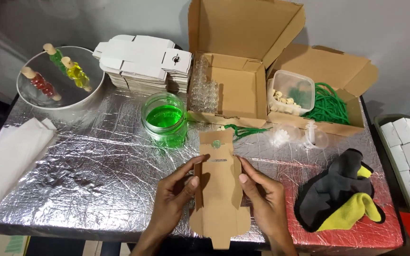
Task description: The person attaches a green ribbon to a wooden cap on a perfume bottle, then folds a small cardboard box and places the bottle and other components inside.
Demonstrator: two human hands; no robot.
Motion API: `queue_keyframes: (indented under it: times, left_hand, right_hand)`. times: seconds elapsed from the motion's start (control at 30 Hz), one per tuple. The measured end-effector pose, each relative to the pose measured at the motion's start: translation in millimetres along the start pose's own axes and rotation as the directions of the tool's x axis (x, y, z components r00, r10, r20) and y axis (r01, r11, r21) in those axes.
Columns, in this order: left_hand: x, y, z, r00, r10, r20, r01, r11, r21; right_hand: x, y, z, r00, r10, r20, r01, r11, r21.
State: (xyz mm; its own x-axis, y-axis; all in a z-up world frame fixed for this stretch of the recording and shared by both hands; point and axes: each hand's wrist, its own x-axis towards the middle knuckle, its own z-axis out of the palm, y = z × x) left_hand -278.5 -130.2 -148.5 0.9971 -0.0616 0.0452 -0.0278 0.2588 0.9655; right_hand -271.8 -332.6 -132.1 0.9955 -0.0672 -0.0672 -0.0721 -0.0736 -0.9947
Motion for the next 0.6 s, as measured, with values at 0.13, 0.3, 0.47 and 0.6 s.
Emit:
queue_keyframes:
  times: [0.13,0.3,0.47,0.6]
  left_hand:
    - [-8,-4,5,0.999,-0.027,-0.032,0.026,0.999,-0.027]
    - [-12,-2,12,0.994,-0.107,-0.036,0.107,0.994,-0.008]
    - [-7,-10,13,0.998,-0.065,0.011,0.065,0.997,-0.049]
    - [-5,-15,15,0.992,-0.124,-0.013,0.122,0.988,-0.098]
  right_hand:
    - [-2,12,2,0.998,0.037,-0.055,-0.03,0.992,0.124]
    - [-10,20,5,0.999,0.046,-0.004,-0.045,0.989,0.144]
    - [-7,40,4,0.996,0.04,-0.077,-0.009,0.928,0.372]
    - [-2,37,5,0.986,0.134,-0.1,-0.086,0.919,0.384]
